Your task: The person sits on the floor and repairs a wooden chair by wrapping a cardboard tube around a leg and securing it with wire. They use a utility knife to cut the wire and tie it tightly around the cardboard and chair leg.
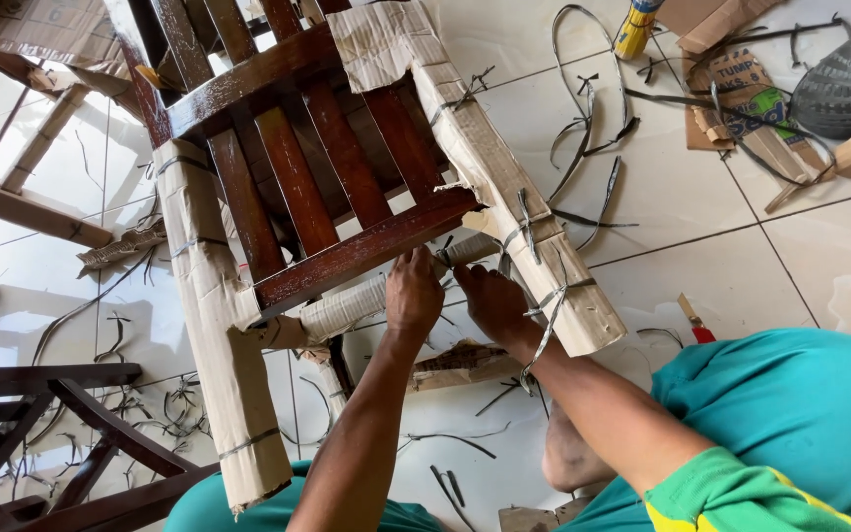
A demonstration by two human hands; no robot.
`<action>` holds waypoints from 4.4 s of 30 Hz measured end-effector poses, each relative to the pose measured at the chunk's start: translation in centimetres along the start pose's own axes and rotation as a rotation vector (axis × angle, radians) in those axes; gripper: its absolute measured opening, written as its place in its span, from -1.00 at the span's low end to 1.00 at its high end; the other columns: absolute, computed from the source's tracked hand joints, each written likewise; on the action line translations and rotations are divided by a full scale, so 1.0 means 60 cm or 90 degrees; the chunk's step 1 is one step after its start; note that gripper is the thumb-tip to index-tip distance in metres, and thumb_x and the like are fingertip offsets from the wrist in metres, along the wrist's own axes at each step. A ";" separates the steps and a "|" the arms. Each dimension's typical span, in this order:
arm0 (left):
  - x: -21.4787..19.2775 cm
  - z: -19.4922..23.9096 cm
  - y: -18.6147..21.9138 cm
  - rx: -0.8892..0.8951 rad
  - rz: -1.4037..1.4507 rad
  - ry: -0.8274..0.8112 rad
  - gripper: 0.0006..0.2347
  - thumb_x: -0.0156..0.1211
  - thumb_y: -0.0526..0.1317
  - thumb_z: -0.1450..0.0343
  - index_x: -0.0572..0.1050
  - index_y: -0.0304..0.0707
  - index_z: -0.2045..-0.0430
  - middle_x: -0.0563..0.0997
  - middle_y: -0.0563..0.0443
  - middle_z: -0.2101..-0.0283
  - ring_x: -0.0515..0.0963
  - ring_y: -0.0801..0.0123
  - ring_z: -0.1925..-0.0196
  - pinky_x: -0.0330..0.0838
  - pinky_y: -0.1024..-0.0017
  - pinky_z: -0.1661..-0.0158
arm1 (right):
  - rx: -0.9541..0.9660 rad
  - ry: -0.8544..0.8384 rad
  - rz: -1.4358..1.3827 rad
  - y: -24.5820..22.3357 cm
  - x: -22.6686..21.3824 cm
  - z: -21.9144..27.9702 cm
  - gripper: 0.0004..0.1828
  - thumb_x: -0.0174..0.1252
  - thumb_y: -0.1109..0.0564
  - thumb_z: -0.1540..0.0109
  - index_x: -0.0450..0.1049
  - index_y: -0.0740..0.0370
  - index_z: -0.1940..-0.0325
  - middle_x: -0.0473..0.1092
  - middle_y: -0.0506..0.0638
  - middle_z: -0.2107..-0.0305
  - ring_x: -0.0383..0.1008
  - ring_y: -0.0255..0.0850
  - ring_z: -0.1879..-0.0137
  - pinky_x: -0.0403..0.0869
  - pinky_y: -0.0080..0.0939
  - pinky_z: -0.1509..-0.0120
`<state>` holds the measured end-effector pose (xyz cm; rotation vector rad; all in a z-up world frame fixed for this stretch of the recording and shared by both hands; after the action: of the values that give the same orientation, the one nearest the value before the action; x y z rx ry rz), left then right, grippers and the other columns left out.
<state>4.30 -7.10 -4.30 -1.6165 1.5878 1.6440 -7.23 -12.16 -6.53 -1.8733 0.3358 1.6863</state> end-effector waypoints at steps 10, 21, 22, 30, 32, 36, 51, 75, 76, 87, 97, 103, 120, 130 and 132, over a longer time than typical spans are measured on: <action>-0.008 -0.007 -0.006 -0.050 0.013 0.036 -0.96 0.01 -0.36 -0.39 0.41 -0.19 0.43 0.45 -0.12 0.48 0.57 -0.14 0.38 0.46 0.00 0.41 | -0.068 -0.024 0.122 0.017 0.046 -0.022 -0.74 0.03 0.12 -0.34 0.34 -0.06 -0.13 0.41 -0.05 0.39 0.59 -0.08 0.26 0.58 -0.07 0.39; -0.102 0.127 0.041 -0.031 0.142 0.042 -0.96 0.14 -0.31 -0.46 0.41 -0.13 0.35 0.49 0.00 0.25 0.66 -0.03 0.27 0.55 0.07 0.38 | 0.123 -0.260 -0.424 0.034 0.016 0.057 -0.74 0.01 0.09 -0.42 0.44 0.21 -0.14 0.53 0.17 0.39 0.58 0.00 0.25 0.53 -0.04 0.23; -0.106 0.141 0.042 -0.029 0.153 0.032 -0.95 0.16 -0.31 -0.46 0.42 -0.12 0.34 0.50 0.03 0.24 0.69 0.03 0.27 0.59 0.12 0.35 | 0.180 -0.267 -0.534 0.049 0.006 0.062 -0.73 0.11 0.03 -0.39 0.50 0.19 -0.10 0.52 0.06 0.47 0.53 -0.20 0.36 0.53 -0.26 0.32; 0.008 0.211 -0.126 -0.483 0.472 -0.040 -0.79 0.11 -0.09 -0.48 0.61 -0.21 0.29 0.63 -0.06 0.48 0.63 0.31 0.46 0.39 0.33 0.47 | 0.267 -0.417 -0.749 0.200 0.162 0.120 -0.58 0.29 -0.13 -0.28 0.58 0.32 0.15 0.55 0.12 0.47 0.59 -0.21 0.37 0.57 -0.28 0.36; 0.032 0.221 -0.156 -0.552 0.548 -0.041 -0.76 0.08 -0.09 -0.46 0.61 -0.26 0.33 0.61 -0.06 0.51 0.56 0.39 0.51 0.31 0.39 0.51 | 0.280 -0.407 -0.716 0.187 0.143 0.137 -0.62 0.26 -0.08 -0.28 0.60 0.34 0.15 0.55 0.11 0.49 0.60 -0.24 0.39 0.56 -0.33 0.38; 0.059 0.243 -0.198 -0.593 0.603 -0.013 -0.75 0.12 -0.13 -0.44 0.59 -0.38 0.27 0.62 -0.17 0.35 0.58 0.37 0.48 0.36 0.39 0.53 | 0.308 -0.523 -0.643 0.125 0.157 0.180 -0.68 0.31 0.00 -0.23 0.64 0.35 0.19 0.56 0.20 0.52 0.61 -0.12 0.45 0.56 -0.26 0.44; 0.055 0.307 -0.212 -0.702 0.581 -0.065 -0.74 0.20 -0.23 -0.43 0.56 -0.52 0.14 0.62 -0.28 0.29 0.66 0.26 0.40 0.64 0.40 0.36 | 0.198 -0.644 -0.429 0.040 0.219 0.238 -0.63 0.24 0.02 -0.21 0.63 0.31 0.01 0.57 0.19 0.43 0.63 -0.06 0.34 0.64 -0.16 0.26; -0.055 0.139 0.017 -0.243 0.166 0.140 -0.88 0.13 -0.15 -0.47 0.44 -0.17 0.35 0.44 -0.13 0.42 0.57 -0.09 0.40 0.46 0.07 0.45 | 0.818 0.045 -0.270 0.533 0.070 0.401 -0.39 0.13 0.19 -0.27 0.16 0.27 -0.40 0.05 0.29 -0.19 0.48 0.34 -0.12 0.54 0.30 -0.08; -0.087 0.127 0.058 -0.139 0.054 0.208 -0.84 0.15 -0.21 -0.45 0.38 -0.05 0.14 0.40 0.03 0.22 0.60 0.03 0.29 0.57 0.16 0.47 | 0.882 0.051 -0.260 0.537 0.066 0.426 -0.29 0.12 0.20 -0.31 0.03 0.35 -0.50 -0.05 0.37 -0.29 0.50 0.33 -0.10 0.58 0.32 -0.03; -0.037 0.091 0.037 -0.140 0.121 0.171 -0.91 0.16 -0.25 -0.51 0.60 -0.13 0.21 0.57 0.01 0.28 0.66 -0.04 0.28 0.61 0.11 0.38 | 0.996 0.011 -0.285 0.572 0.102 0.474 -0.40 0.26 0.32 -0.21 0.24 0.55 -0.28 0.13 0.34 -0.11 0.44 0.22 -0.12 0.54 0.17 -0.08; 0.102 0.100 0.008 -0.541 0.788 0.119 -0.75 0.26 -0.25 -0.50 0.52 -0.61 0.11 0.64 -0.24 0.41 0.65 0.31 0.40 0.59 0.36 0.40 | 0.864 -0.131 -0.197 0.558 0.097 0.433 -0.52 0.24 0.17 -0.24 0.47 0.55 -0.17 0.52 0.40 0.24 0.61 0.26 0.18 0.55 0.25 0.16; 0.180 0.103 0.004 -0.611 1.061 0.061 -0.84 0.29 -0.22 -0.49 0.48 -0.35 0.31 0.59 -0.10 0.41 0.62 0.46 0.42 0.59 0.57 0.35 | 0.644 -0.024 -0.286 0.454 -0.026 0.318 -0.43 0.10 0.07 -0.30 0.38 0.47 -0.32 0.50 0.42 0.13 0.56 0.31 0.00 0.43 0.24 -0.10; 0.160 0.137 -0.027 -0.627 1.145 -0.010 -0.78 0.10 -0.09 -0.56 0.59 -0.23 0.18 0.66 -0.06 0.18 0.63 0.37 0.36 0.65 0.52 0.31 | 0.388 -0.067 -0.846 0.169 -0.047 0.222 -0.66 0.12 0.06 -0.27 0.54 0.30 -0.03 0.45 0.08 0.37 0.32 -0.22 0.40 0.47 -0.14 0.08; 0.165 0.130 -0.011 -0.684 1.419 0.001 -0.79 0.03 -0.18 -0.52 0.58 -0.29 0.37 0.71 -0.12 0.25 0.74 0.13 0.30 0.74 0.33 0.20 | 0.391 -0.146 -0.943 0.131 -0.014 0.207 -0.63 0.15 0.21 -0.14 0.61 0.15 -0.02 0.56 0.07 0.09 0.47 -0.15 0.00 0.39 -0.07 -0.26; 0.155 0.137 -0.007 -0.677 1.423 -0.006 -0.79 0.04 -0.18 -0.53 0.58 -0.31 0.37 0.71 -0.17 0.22 0.75 0.12 0.28 0.73 0.33 0.19 | 0.381 -0.145 -0.948 0.155 0.024 0.199 -0.60 0.17 0.21 -0.13 0.61 0.18 -0.05 0.57 0.12 0.15 0.50 -0.11 0.07 0.45 -0.09 -0.15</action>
<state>-1.93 -4.15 -14.66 1.3803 2.6751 3.4812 -21.87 -12.42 -10.60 -0.9040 -0.5137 0.5916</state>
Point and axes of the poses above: each hand's wrist, its own z-axis away from the middle knuckle, its own x-axis out of the palm, y = z × x, the point moved 9 cm from there along -z, towards the middle knuckle
